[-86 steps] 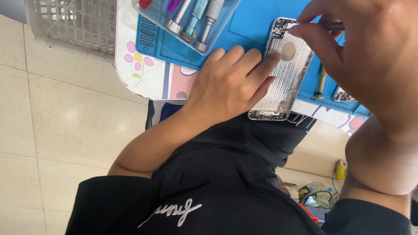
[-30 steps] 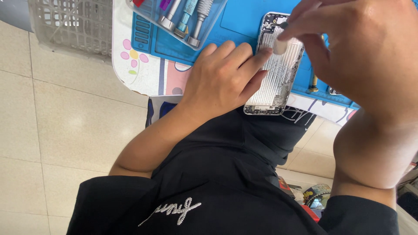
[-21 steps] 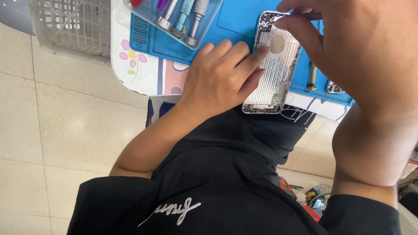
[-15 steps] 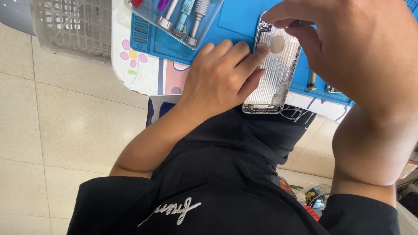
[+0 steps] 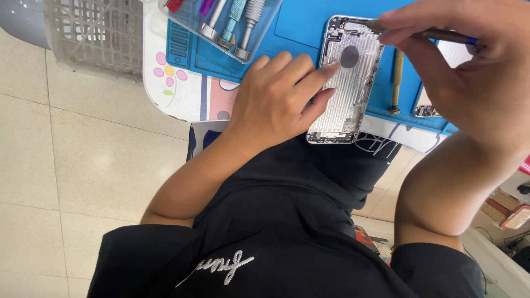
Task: The technician is disassembling or repairing the internal components of a mobile phone chassis using a screwdriver.
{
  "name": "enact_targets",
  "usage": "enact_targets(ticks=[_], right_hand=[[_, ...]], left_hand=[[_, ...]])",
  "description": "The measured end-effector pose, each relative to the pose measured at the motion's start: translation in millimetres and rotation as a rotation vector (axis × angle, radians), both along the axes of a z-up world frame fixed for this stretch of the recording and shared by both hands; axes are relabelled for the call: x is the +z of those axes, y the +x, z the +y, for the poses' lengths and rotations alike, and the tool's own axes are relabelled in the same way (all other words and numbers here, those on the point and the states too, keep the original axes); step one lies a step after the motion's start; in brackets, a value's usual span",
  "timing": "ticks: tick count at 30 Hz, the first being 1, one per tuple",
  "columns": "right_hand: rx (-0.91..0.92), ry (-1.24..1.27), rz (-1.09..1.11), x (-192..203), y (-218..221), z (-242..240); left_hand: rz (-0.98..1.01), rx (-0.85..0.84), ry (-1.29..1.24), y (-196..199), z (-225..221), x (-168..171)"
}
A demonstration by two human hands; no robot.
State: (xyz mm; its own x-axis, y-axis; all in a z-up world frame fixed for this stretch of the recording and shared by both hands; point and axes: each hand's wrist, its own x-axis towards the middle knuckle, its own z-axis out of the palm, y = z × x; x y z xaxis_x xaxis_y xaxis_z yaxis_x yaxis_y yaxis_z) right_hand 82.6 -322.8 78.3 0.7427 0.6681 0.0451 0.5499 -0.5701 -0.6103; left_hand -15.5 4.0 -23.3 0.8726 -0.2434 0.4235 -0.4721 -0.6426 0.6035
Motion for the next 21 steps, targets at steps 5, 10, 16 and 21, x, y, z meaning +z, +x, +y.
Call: enact_targets(ticks=[5, 10, 16, 21], right_hand=[[-0.194, 0.247, 0.170, -33, -39, 34], [-0.384, 0.439, 0.322, -29, -62, 75], [-0.477, 0.533, 0.398, -39, -75, 75], [-0.484, 0.543, 0.437, -44, -79, 73]], left_hand=[[0.001, 0.027, -0.111, 0, 0, 6], [0.028, 0.038, -0.190, 1, -1, 5], [0.022, 0.020, -0.224, 3, -3, 6], [0.016, 0.027, -0.218, 3, -7, 9]])
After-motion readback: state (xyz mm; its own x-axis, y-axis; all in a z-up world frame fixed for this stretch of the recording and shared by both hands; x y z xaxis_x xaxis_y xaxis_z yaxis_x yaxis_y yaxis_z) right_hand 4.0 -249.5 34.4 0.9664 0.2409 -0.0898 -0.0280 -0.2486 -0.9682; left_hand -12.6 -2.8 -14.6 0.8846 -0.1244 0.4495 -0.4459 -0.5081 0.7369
